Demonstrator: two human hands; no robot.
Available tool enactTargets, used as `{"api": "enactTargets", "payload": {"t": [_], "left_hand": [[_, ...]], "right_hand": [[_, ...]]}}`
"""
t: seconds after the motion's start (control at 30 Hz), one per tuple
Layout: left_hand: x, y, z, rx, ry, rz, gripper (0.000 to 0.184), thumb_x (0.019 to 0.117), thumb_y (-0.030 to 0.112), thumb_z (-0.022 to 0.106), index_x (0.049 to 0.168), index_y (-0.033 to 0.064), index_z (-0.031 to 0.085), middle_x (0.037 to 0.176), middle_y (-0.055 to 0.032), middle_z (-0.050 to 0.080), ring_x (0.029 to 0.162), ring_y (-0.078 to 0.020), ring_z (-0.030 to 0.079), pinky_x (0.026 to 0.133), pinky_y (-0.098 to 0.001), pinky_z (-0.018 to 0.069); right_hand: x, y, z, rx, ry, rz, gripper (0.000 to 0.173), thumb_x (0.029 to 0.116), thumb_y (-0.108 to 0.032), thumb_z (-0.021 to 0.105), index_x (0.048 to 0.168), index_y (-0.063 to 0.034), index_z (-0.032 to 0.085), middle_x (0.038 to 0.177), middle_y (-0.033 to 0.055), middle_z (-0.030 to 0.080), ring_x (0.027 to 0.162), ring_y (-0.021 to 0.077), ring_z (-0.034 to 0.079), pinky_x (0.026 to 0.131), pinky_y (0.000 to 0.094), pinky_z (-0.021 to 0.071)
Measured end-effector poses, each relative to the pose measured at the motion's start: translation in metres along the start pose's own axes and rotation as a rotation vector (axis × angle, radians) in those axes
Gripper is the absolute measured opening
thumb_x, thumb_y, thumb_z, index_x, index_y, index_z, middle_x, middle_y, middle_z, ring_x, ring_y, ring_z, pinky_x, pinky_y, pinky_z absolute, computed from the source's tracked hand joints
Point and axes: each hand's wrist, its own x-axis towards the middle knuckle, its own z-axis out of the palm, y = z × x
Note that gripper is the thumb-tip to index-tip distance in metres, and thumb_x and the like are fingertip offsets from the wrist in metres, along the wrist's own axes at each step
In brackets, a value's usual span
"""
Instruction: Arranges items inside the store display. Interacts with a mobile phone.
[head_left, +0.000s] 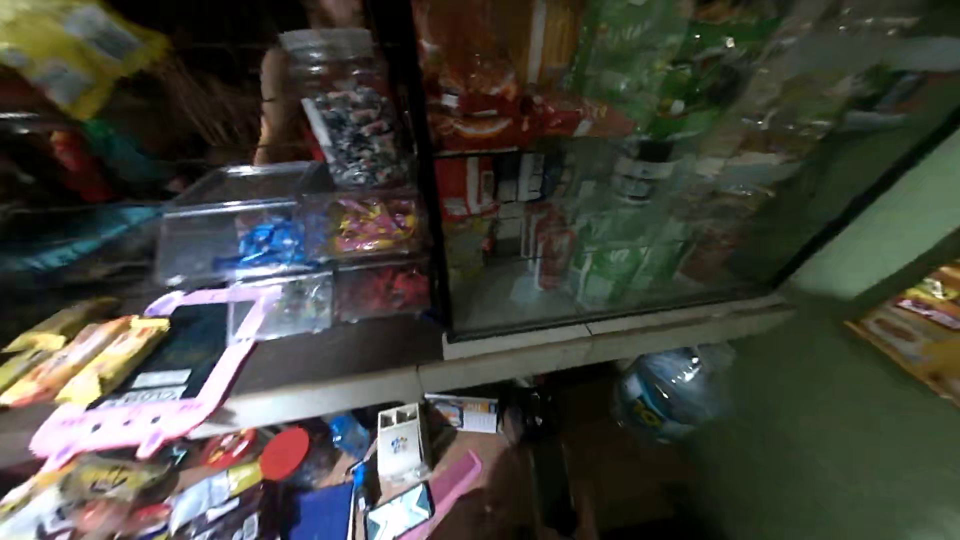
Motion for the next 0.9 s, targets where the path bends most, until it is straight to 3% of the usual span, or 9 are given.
{"api": "enactTargets", "payload": {"t": [0.1, 0.17, 0.3, 0.37, 0.43, 0.5, 0.6, 0.77, 0.9], "left_hand": [[-0.018, 0.033, 0.025, -0.308, 0.092, 0.061, 0.047, 0.1109, 0.020, 0.031, 0.150, -0.0044, 0.042, 0.145, -0.0248, 0.053, 0.126, -0.0340, 0.059, 0.102, -0.0492, 0.0493], [-0.033, 0.049, 0.040, -0.500, 0.158, 0.077, 0.053, 0.1108, 0.026, 0.025, 0.151, -0.0067, 0.036, 0.144, -0.0241, 0.051, 0.124, -0.0257, 0.058, 0.101, -0.0428, 0.0499], [-0.067, 0.062, 0.050, -0.637, 0.216, 0.131, 0.055, 0.1121, 0.032, 0.017, 0.154, -0.0017, 0.027, 0.127, -0.0132, 0.061, 0.097, -0.0123, 0.068, 0.078, -0.0328, 0.0595], [-0.076, 0.061, 0.051, -0.739, 0.256, 0.181, 0.053, 0.1119, 0.031, 0.016, 0.154, 0.0005, 0.027, 0.126, -0.0101, 0.063, 0.099, -0.0123, 0.069, 0.078, -0.0331, 0.0606], [-0.088, 0.061, 0.052, -0.829, 0.256, 0.217, 0.053, 0.1114, 0.031, 0.015, 0.152, 0.0010, 0.031, 0.125, -0.0075, 0.064, 0.105, -0.0114, 0.067, 0.086, -0.0332, 0.0589], [-0.101, 0.063, 0.056, -0.880, 0.264, 0.234, 0.049, 0.1113, 0.029, 0.015, 0.146, 0.0021, 0.038, 0.115, -0.0044, 0.068, 0.099, -0.0103, 0.069, 0.080, -0.0310, 0.0605], [-0.116, 0.065, 0.066, -0.886, 0.272, 0.276, 0.048, 0.1107, 0.027, 0.016, 0.144, 0.0001, 0.039, 0.114, -0.0029, 0.067, 0.102, -0.0086, 0.067, 0.088, -0.0303, 0.0581], [-0.126, 0.063, 0.078, -0.886, 0.278, 0.308, 0.048, 0.1098, 0.026, 0.015, 0.138, 0.0010, 0.045, 0.113, -0.0021, 0.067, 0.103, -0.0081, 0.066, 0.089, -0.0290, 0.0570], [-0.131, 0.067, 0.085, -0.901, 0.257, 0.321, 0.044, 0.1092, 0.026, 0.015, 0.129, 0.0045, 0.048, 0.100, 0.0001, 0.070, 0.088, -0.0080, 0.069, 0.072, -0.0265, 0.0598]], "right_hand": [[-0.034, -0.038, -0.003, 0.058, -0.064, -0.209, 0.102, 0.0689, -0.006, 0.087, 0.152, 0.0078, 0.029, 0.136, 0.0305, 0.054, 0.119, 0.0307, 0.061, 0.099, 0.0450, 0.0531], [-0.047, -0.051, -0.004, 0.100, -0.088, -0.340, 0.106, 0.0653, -0.013, 0.090, 0.152, 0.0086, 0.031, 0.137, 0.0270, 0.056, 0.121, 0.0242, 0.061, 0.100, 0.0393, 0.0535], [-0.072, -0.066, -0.010, 0.196, -0.255, -0.489, 0.119, 0.0664, -0.023, 0.086, 0.156, 0.0101, 0.016, 0.143, 0.0245, 0.051, 0.125, 0.0122, 0.058, 0.102, 0.0269, 0.0512], [-0.087, -0.075, -0.017, 0.218, -0.366, -0.466, 0.118, 0.0685, -0.016, 0.084, 0.158, 0.0061, 0.011, 0.140, 0.0198, 0.054, 0.114, 0.0094, 0.064, 0.091, 0.0258, 0.0572], [-0.099, -0.080, -0.020, 0.258, -0.454, -0.430, 0.115, 0.0699, -0.005, 0.080, 0.158, 0.0057, 0.007, 0.131, 0.0162, 0.058, 0.093, 0.0105, 0.070, 0.071, 0.0272, 0.0625], [-0.108, -0.081, -0.023, 0.259, -0.511, -0.404, 0.112, 0.0677, 0.001, 0.077, 0.156, 0.0070, 0.009, 0.131, 0.0141, 0.058, 0.092, 0.0081, 0.070, 0.067, 0.0238, 0.0603], [-0.120, -0.082, -0.029, 0.192, -0.551, -0.353, 0.114, 0.0643, 0.003, 0.078, 0.156, 0.0049, 0.010, 0.135, 0.0154, 0.055, 0.101, 0.0100, 0.068, 0.078, 0.0252, 0.0603], [-0.131, -0.084, -0.037, 0.128, -0.565, -0.372, 0.104, 0.0657, 0.001, 0.079, 0.151, 0.0046, 0.021, 0.129, 0.0130, 0.060, 0.101, 0.0115, 0.070, 0.074, 0.0260, 0.0626], [-0.134, -0.090, -0.045, 0.087, -0.487, -0.395, 0.078, 0.0777, -0.007, 0.075, 0.144, 0.0092, 0.038, 0.126, 0.0140, 0.064, 0.111, 0.0088, 0.066, 0.095, 0.0240, 0.0560]]}}
